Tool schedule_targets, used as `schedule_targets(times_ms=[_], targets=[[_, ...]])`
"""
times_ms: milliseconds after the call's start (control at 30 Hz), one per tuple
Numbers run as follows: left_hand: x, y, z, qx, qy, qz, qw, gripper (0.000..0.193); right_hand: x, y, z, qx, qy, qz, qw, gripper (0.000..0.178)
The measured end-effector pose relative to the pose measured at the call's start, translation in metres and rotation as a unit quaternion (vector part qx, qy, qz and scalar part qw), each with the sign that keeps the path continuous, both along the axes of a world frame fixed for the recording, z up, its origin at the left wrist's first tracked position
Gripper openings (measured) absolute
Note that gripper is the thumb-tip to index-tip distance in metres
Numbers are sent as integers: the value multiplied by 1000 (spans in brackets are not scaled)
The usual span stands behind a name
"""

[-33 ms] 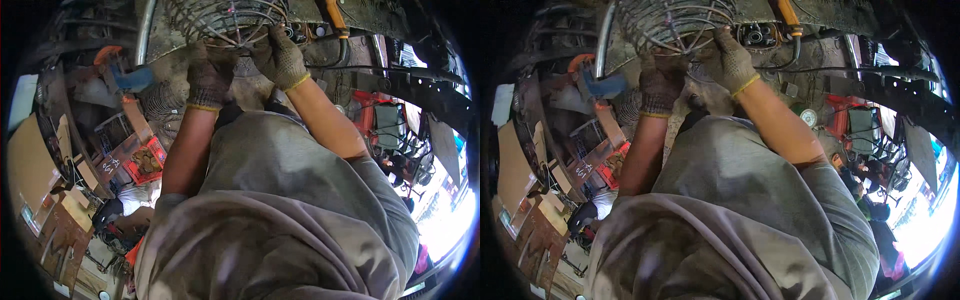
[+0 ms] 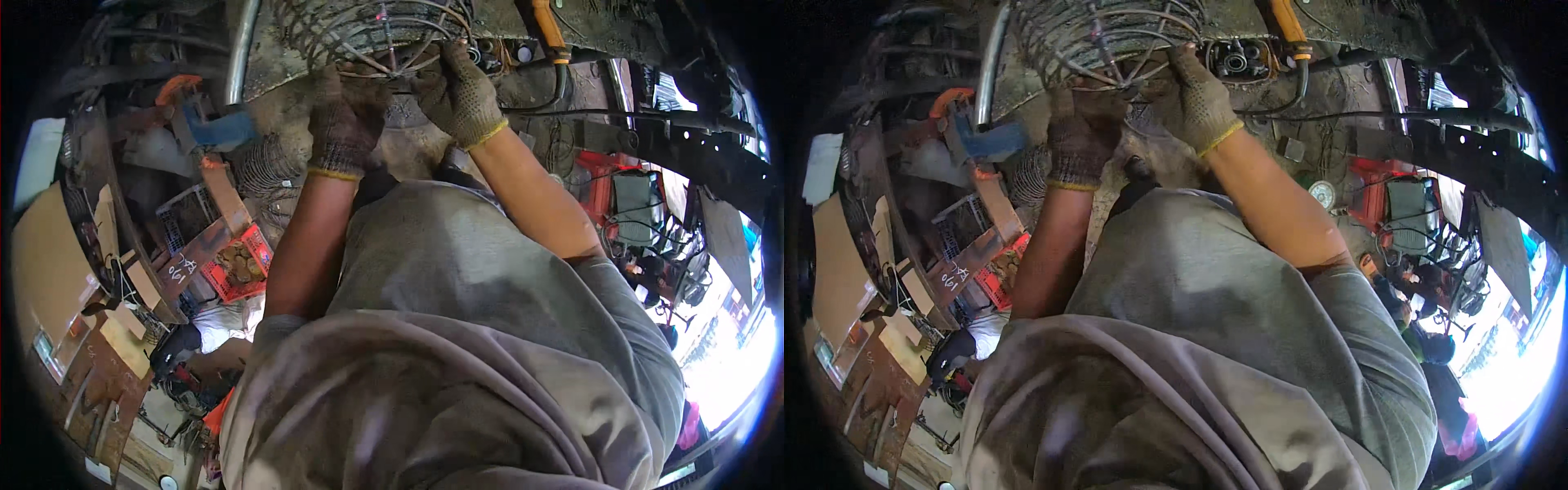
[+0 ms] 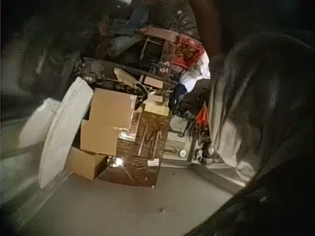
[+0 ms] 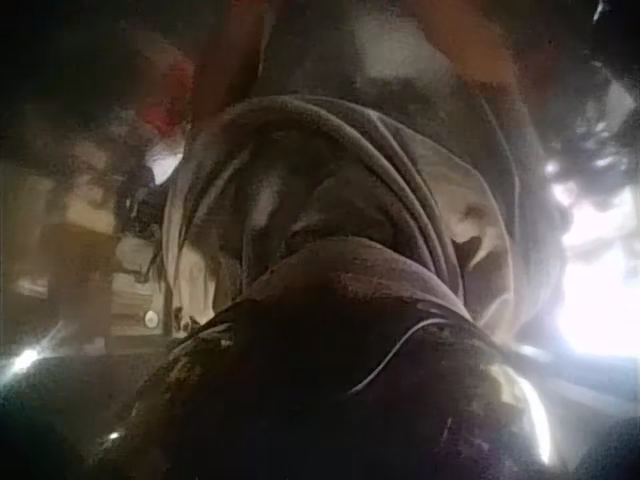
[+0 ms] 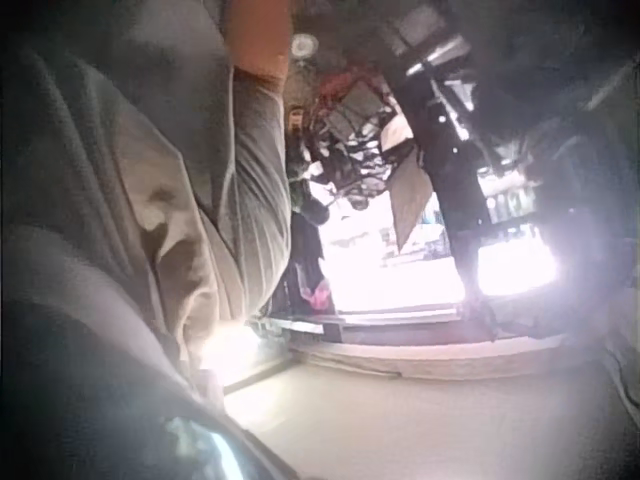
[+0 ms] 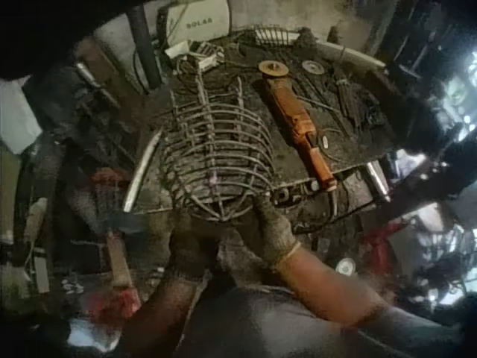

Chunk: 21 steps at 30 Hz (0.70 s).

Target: The person holds a wire component against a rounded metal frame and uses a welding tool to fuse the pieces together, while other people work on a machine in the background.

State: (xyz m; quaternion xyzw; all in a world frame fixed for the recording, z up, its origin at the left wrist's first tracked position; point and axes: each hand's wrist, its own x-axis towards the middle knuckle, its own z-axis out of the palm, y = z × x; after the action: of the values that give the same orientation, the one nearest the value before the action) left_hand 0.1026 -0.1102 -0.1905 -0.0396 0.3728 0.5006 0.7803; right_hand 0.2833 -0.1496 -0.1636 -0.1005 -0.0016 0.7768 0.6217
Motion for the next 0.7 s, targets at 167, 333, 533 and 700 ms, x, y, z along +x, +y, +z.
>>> schedule_targets(times_ms=[167,333,533,700], targets=[[2,-4,3,167,-73,-50,982,42,1,6,-18,0,-526,-38,850,22],[1,5,-18,167,-87,-38,981,45,-2,11,-30,-18,-174,-65,982,22],[7,-6,18,160,-34,-21,986,44,-14,6,7,-40,-63,-62,995,28],[11,-5,24,149,-13,-3,989,41,-14,-1,20,-25,-96,-45,994,27]])
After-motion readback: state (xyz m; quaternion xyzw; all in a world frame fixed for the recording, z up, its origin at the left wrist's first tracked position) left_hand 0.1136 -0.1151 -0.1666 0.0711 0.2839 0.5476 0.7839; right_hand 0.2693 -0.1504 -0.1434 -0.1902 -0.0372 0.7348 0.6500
